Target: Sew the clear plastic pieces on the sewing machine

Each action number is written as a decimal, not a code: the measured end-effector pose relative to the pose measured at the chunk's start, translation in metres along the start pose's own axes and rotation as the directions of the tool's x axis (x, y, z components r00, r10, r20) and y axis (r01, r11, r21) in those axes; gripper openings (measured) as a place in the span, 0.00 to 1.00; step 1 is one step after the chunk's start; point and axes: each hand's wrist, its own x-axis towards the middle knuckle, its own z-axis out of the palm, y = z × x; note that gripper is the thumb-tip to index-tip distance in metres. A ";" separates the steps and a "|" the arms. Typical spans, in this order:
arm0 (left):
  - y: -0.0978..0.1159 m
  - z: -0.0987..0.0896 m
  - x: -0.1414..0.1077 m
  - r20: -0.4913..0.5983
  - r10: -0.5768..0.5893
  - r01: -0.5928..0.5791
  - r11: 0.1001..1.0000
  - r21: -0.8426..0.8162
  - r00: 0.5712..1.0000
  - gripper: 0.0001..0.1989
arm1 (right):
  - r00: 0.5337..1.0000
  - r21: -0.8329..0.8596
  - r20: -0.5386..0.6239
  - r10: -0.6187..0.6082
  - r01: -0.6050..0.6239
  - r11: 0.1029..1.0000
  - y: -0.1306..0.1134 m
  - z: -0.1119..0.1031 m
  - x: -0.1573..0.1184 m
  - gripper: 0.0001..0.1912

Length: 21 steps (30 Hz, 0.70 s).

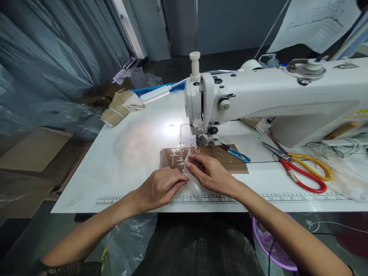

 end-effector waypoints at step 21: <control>-0.027 -0.001 -0.033 -0.248 -0.281 0.359 0.856 0.372 0.927 0.09 | 0.968 -0.067 0.181 0.173 -0.164 0.984 -0.005 0.032 0.011 0.20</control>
